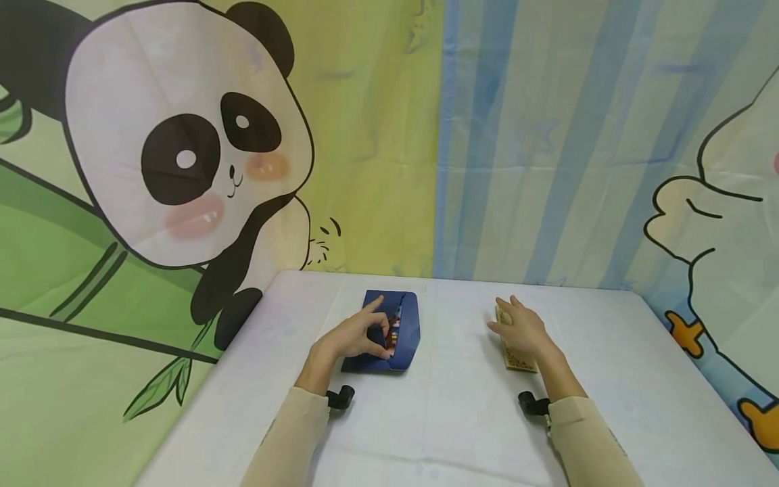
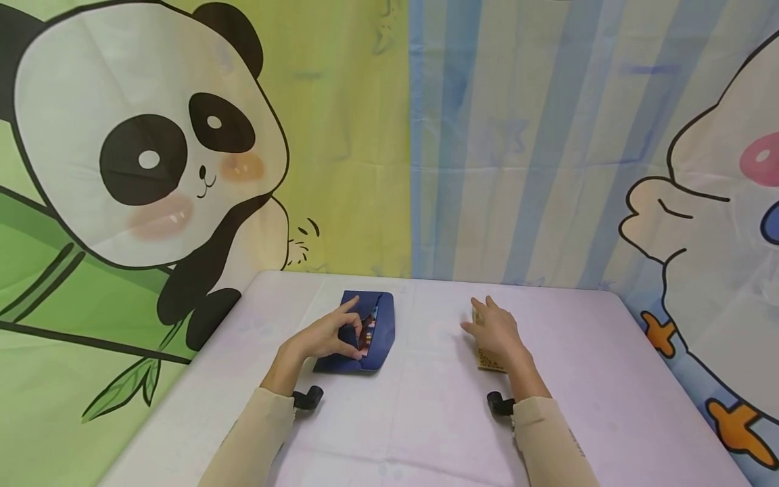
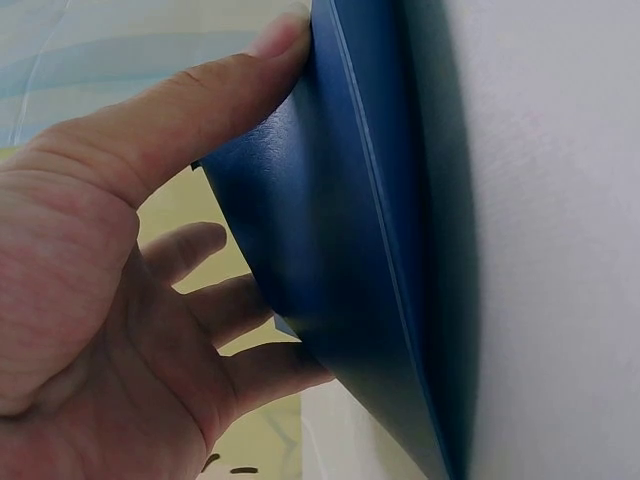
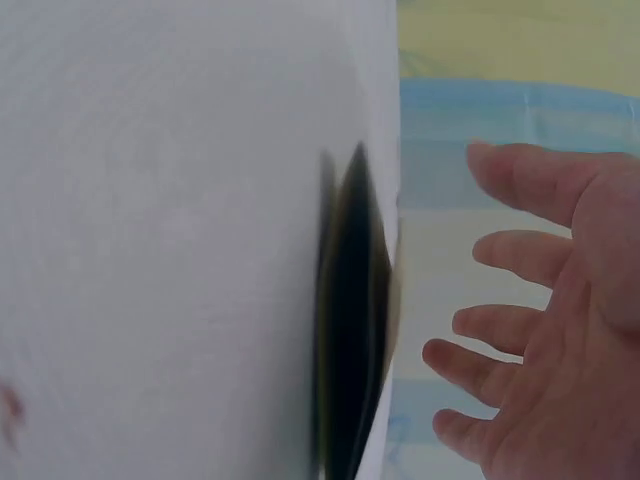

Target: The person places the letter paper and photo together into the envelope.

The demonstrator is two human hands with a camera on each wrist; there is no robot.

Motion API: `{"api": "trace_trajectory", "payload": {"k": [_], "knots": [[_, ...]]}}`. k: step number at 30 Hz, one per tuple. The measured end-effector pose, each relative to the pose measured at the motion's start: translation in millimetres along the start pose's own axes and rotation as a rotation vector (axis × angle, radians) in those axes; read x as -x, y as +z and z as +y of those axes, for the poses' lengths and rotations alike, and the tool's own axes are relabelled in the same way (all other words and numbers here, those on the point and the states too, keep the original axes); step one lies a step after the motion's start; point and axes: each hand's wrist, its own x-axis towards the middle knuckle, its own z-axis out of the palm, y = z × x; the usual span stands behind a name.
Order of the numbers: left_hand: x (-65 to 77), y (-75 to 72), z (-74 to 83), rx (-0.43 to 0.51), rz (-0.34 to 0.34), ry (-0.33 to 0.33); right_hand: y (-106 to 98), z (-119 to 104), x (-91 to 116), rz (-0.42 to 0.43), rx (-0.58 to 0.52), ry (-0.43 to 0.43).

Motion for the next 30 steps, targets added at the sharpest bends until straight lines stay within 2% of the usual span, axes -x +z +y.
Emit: {"api": "trace_trajectory", "payload": {"k": [3,10,30], "knots": [[0.7,0.1,1.1,0.003,-0.002,0.002,1,5,1,-0.018,0.014,0.016],[1.7,0.5,2.6,0.01,0.001,-0.002,2,11,2,-0.052,-0.044,0.061],[0.0,0.2,-1.0,0.009,-0.001,0.006,3,18,1,-0.04,-0.024,0.048]]}}
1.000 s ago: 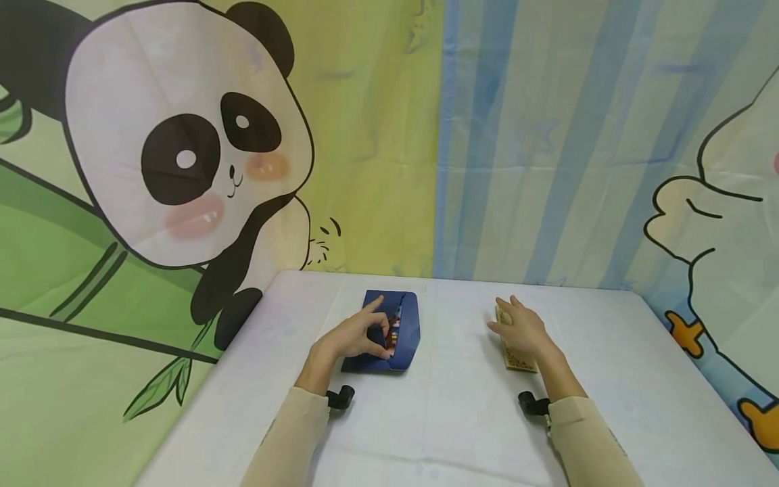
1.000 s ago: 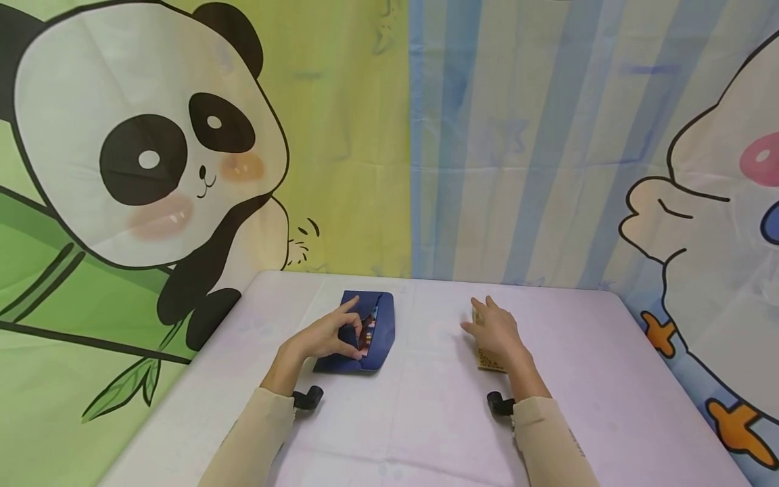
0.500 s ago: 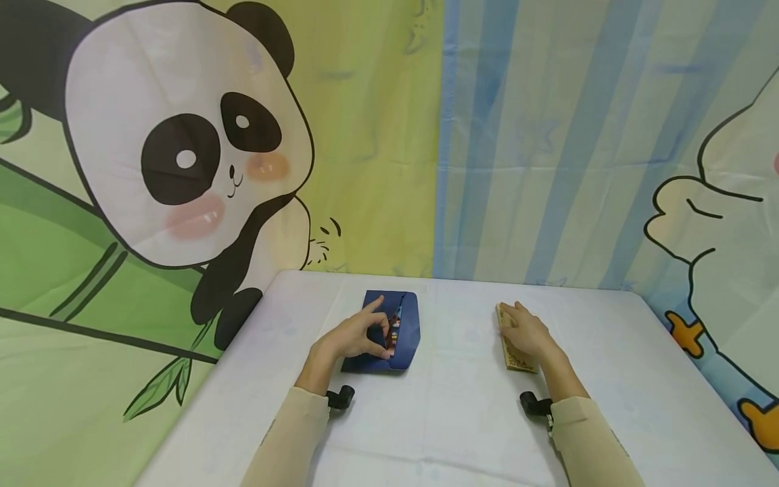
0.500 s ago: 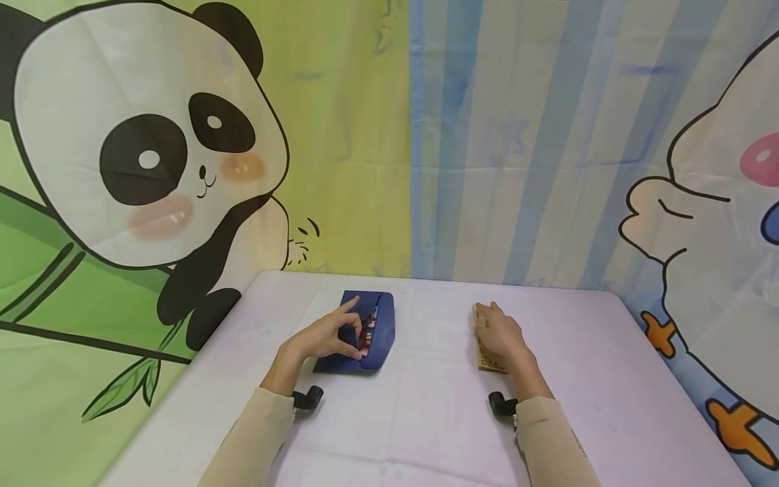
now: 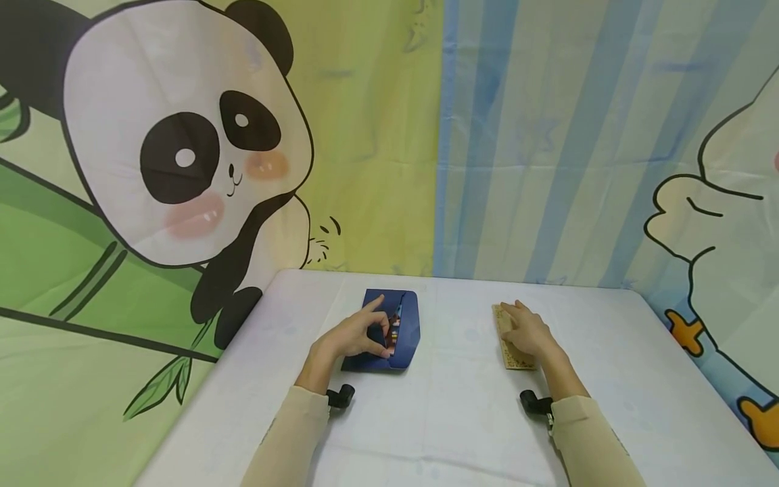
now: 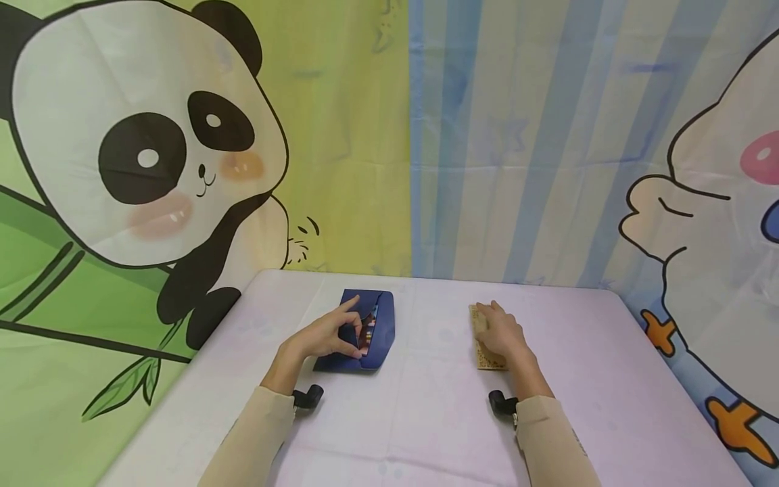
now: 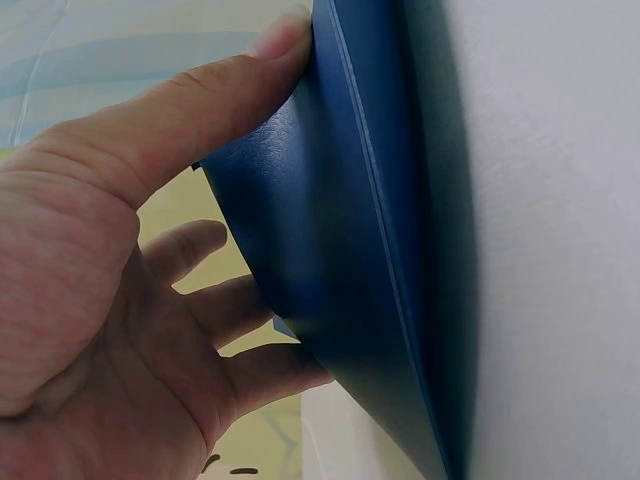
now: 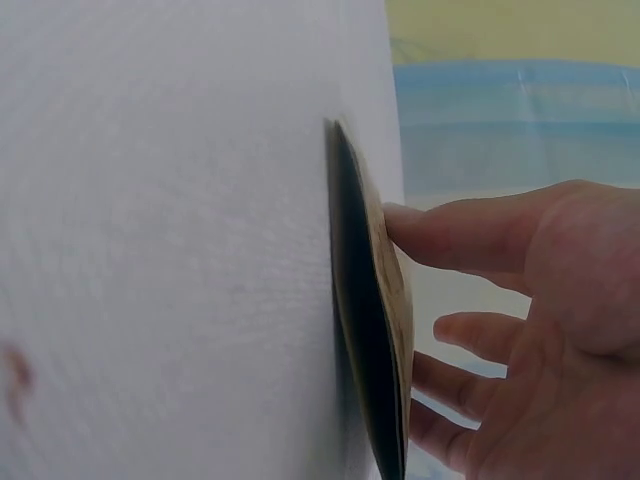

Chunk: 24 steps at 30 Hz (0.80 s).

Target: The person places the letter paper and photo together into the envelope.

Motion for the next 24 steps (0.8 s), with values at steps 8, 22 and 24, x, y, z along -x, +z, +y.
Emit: {"api": "trace_trajectory", "payload": {"k": [8,22,24], "knots": [[-0.8,0.3,-1.3,0.006,0.002,0.0,1.5,1.2,-1.6,0.004,-0.015,-0.001],[-1.2,0.3,-0.3,-0.005,0.002,-0.01,0.2,0.3,-6.2,0.029,-0.113,0.033],[-0.8,0.4,0.3,-0.002,0.001,-0.011,-0.8,-0.5,-4.4,0.028,-0.145,0.049]]}}
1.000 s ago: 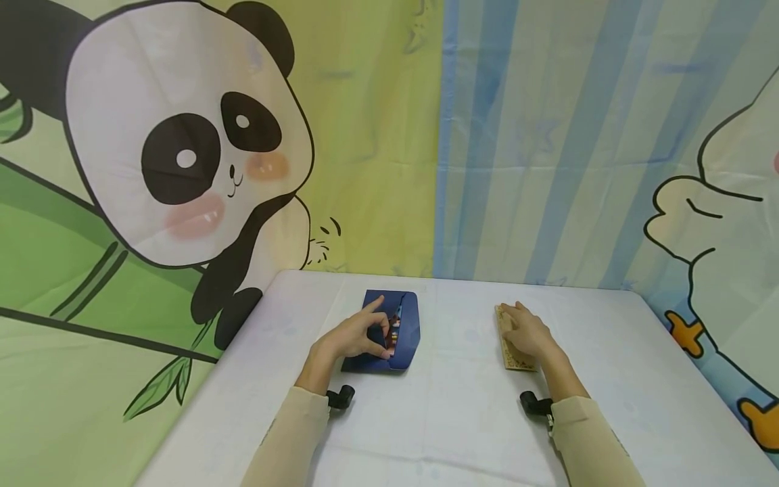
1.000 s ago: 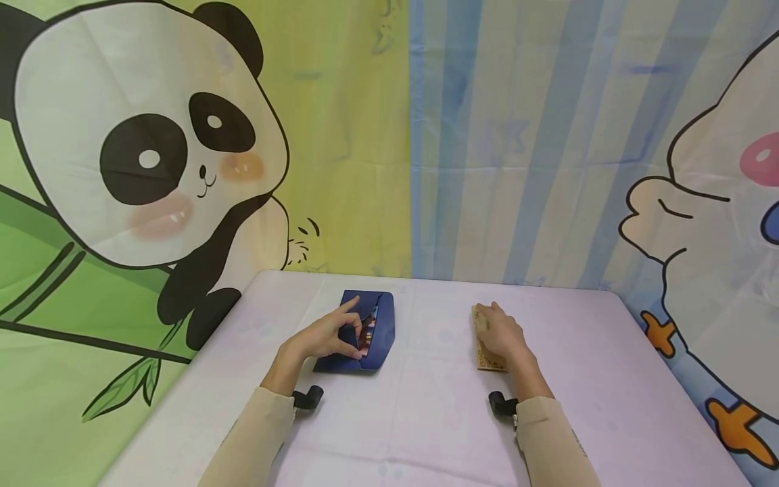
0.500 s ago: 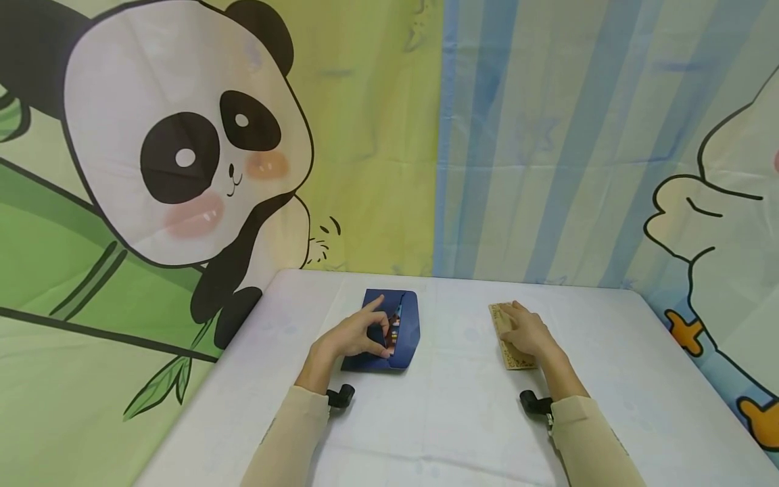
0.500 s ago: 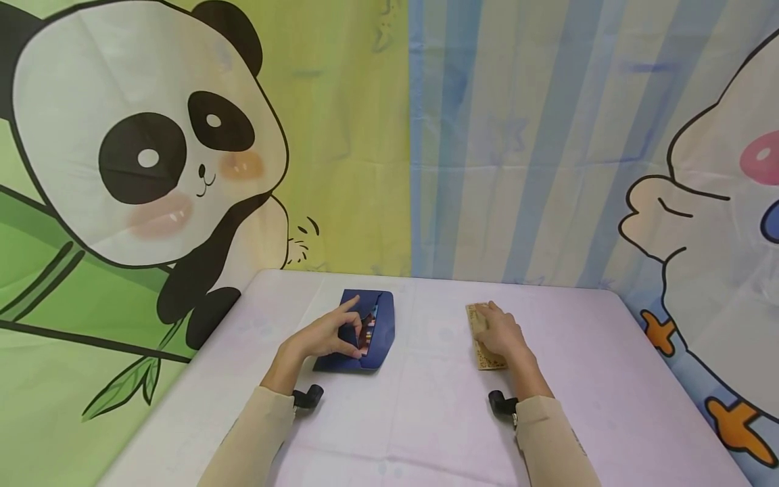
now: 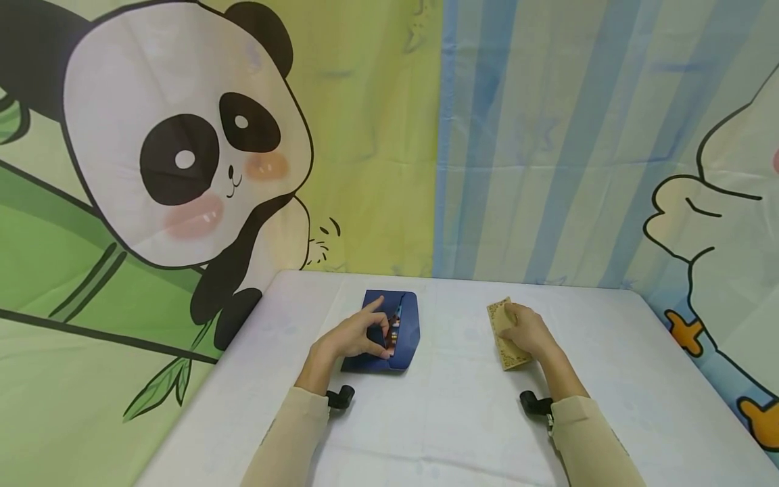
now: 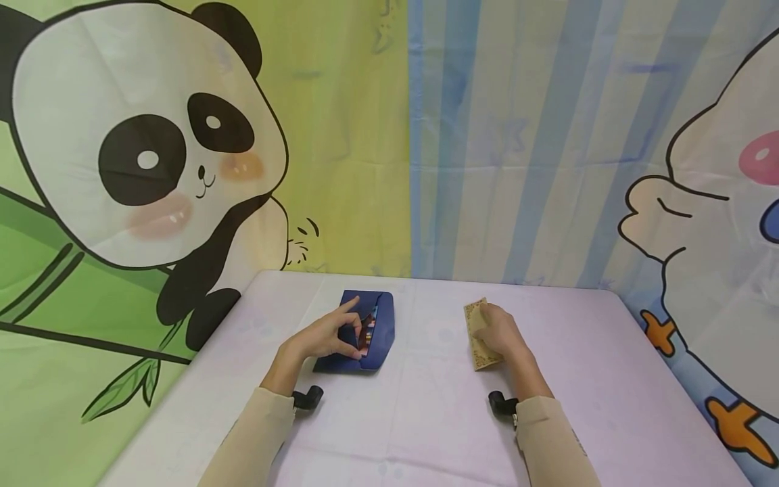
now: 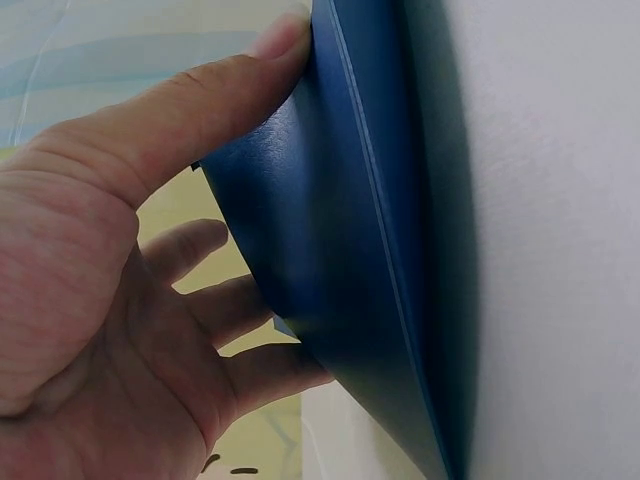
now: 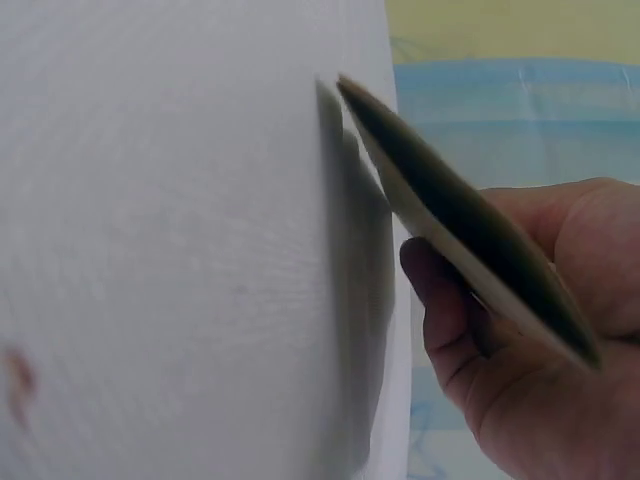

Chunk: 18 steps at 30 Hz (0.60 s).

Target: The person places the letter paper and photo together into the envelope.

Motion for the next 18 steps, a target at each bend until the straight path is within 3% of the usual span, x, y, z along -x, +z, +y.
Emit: {"api": "trace_trajectory", "payload": {"k": [8,18], "knots": [[1.4,0.4,1.6,0.0,0.003,0.004,1.1,-0.8,3.7,0.005,-0.135,0.052],[0.8,0.7,0.7,0.005,0.001,0.002,2.0,-1.2,0.6,0.022,-0.223,0.013]]}}
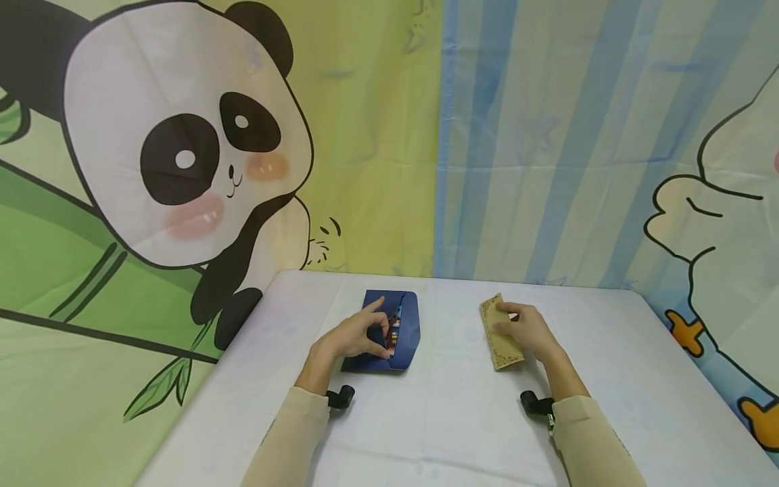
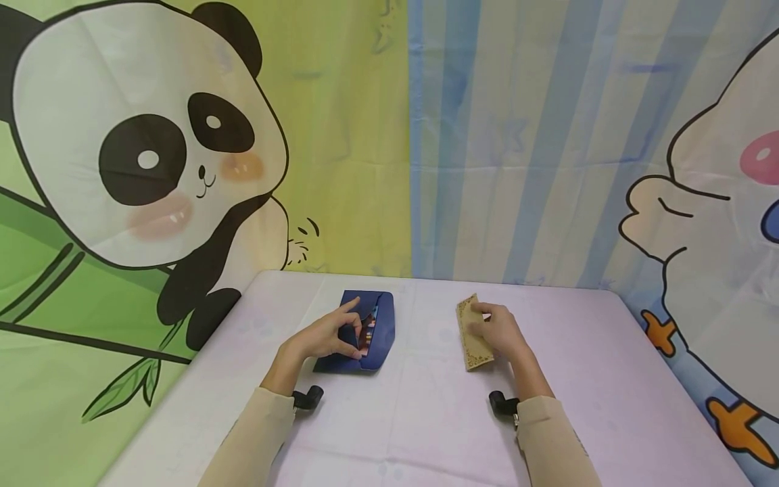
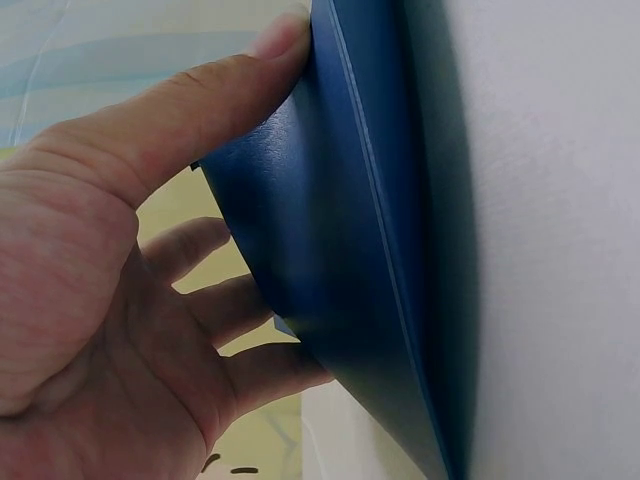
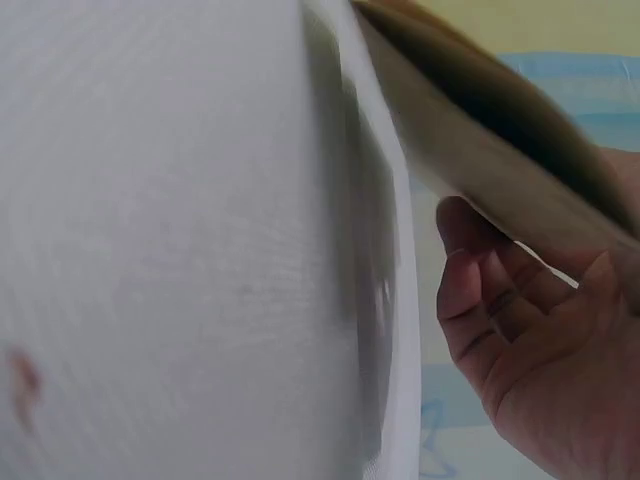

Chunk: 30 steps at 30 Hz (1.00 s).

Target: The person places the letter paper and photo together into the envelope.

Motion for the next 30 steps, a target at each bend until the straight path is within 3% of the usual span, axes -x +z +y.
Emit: {"api": "trace_trajectory", "payload": {"k": [18,30], "knots": [[0.0,-0.6,0.1,-0.01,0.002,-0.006,-0.4,0.2,-0.4,-0.066,-0.129,-0.071],[0.7,-0.9,0.7,0.0,0.004,0.007,2.3,-2.6,-0.2,-0.035,-0.151,-0.1]]}}
